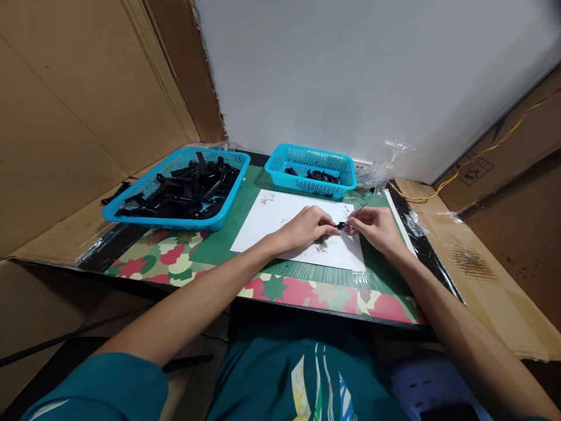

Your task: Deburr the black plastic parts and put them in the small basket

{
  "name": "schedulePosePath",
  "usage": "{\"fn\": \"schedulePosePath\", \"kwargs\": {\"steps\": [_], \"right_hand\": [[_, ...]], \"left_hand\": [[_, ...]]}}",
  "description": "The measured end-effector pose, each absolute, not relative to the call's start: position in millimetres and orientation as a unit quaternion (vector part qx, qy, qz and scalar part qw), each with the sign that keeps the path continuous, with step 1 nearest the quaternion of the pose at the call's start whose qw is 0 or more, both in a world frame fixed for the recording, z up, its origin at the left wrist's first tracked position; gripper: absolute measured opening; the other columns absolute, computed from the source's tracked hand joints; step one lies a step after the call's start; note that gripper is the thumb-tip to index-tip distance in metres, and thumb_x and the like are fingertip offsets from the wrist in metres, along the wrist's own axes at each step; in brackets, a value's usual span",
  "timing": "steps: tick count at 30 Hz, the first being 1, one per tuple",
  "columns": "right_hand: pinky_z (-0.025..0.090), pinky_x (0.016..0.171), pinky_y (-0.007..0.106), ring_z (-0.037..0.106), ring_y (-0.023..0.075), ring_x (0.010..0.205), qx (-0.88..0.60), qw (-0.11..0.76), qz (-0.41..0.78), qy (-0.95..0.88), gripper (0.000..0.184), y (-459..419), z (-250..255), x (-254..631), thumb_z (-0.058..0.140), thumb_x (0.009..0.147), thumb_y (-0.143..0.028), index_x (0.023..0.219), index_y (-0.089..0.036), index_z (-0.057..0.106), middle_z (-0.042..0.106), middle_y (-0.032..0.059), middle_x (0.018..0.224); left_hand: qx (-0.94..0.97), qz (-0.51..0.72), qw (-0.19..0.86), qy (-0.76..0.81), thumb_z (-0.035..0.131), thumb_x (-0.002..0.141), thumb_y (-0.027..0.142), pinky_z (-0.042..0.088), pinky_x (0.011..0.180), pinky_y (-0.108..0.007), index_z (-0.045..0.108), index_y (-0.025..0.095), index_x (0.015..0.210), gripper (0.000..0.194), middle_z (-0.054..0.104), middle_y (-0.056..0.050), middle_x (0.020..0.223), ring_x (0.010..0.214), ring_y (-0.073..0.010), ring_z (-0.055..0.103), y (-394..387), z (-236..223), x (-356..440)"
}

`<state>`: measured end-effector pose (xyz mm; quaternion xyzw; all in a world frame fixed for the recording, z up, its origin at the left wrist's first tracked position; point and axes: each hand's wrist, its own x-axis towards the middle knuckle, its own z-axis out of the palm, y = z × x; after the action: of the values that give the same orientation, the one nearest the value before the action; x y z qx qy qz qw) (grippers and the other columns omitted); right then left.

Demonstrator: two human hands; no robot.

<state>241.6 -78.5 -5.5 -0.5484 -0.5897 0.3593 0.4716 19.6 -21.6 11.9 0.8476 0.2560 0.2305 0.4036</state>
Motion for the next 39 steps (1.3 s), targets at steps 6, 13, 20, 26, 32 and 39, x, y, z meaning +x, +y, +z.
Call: {"fn": "schedulePosePath", "kwargs": {"steps": [6, 13, 20, 26, 32, 39], "right_hand": [[0.064, 0.064, 0.033, 0.076, 0.0221, 0.062, -0.570, 0.450, 0.335, -0.600, 0.017, -80, -2, 238, 0.072, 0.081, -0.032, 0.075, -0.017, 0.071, 0.077, 0.0079, 0.068], [0.065, 0.069, 0.036, 0.078, 0.0251, 0.066, -0.583, 0.443, 0.325, -0.599, 0.015, -78, -4, 229, 0.072, 0.079, -0.031, 0.077, -0.017, 0.074, 0.080, 0.0103, 0.072], [0.047, 0.050, 0.026, 0.063, 0.0160, 0.049, -0.619, 0.411, 0.248, -0.622, 0.037, -72, 16, 250, 0.061, 0.092, -0.049, 0.070, -0.019, 0.066, 0.072, 0.0051, 0.062], [0.022, 0.049, 0.028, 0.041, 0.0124, 0.043, -0.685, 0.313, 0.168, -0.636, 0.048, -75, 13, 297, 0.080, 0.078, -0.036, 0.042, -0.022, 0.052, 0.048, -0.0005, 0.041], [0.029, 0.056, 0.027, 0.047, 0.0139, 0.056, -0.576, 0.305, 0.181, -0.736, 0.038, -78, 11, 262, 0.072, 0.090, -0.047, 0.063, -0.021, 0.065, 0.058, -0.0010, 0.059], [0.044, 0.077, 0.029, 0.063, 0.0185, 0.084, -0.469, 0.284, 0.247, -0.799, 0.007, -81, 6, 225, 0.075, 0.087, -0.016, 0.086, -0.021, 0.081, 0.071, 0.0025, 0.087]], "left_hand": [[0.851, 0.234, 0.402, 0.244, 0.072, 0.092, 0.026, 0.041, 0.062, -0.028, 0.081, 0.012, 0.084, 0.019, 0.072, -0.005, 0.068, 0.063, -0.0131, 0.059, -20, 8, 21], [0.839, 0.220, 0.424, 0.261, 0.068, 0.092, 0.027, 0.045, 0.061, -0.027, 0.081, 0.011, 0.084, 0.022, 0.073, -0.006, 0.069, 0.063, -0.0149, 0.064, -20, 14, 22], [0.856, 0.231, 0.351, 0.301, 0.074, 0.089, 0.031, 0.052, 0.074, -0.029, 0.082, 0.016, 0.105, 0.024, 0.080, -0.007, 0.096, 0.079, -0.0191, 0.069, -23, 22, 12], [0.848, 0.252, 0.345, 0.314, 0.067, 0.094, 0.033, 0.055, 0.079, -0.034, 0.075, 0.020, 0.128, 0.037, 0.074, -0.006, 0.094, 0.078, -0.0186, 0.064, -24, 21, 10], [0.854, 0.266, 0.352, 0.276, 0.057, 0.102, 0.037, 0.056, 0.089, -0.035, 0.077, 0.023, 0.130, 0.037, 0.069, -0.009, 0.105, 0.095, -0.0208, 0.066, -19, 14, 11], [0.844, 0.289, 0.341, 0.298, 0.052, 0.105, 0.037, 0.053, 0.103, -0.038, 0.078, 0.024, 0.119, 0.032, 0.062, -0.008, 0.114, 0.106, -0.0208, 0.064, -17, 18, 10]]}}
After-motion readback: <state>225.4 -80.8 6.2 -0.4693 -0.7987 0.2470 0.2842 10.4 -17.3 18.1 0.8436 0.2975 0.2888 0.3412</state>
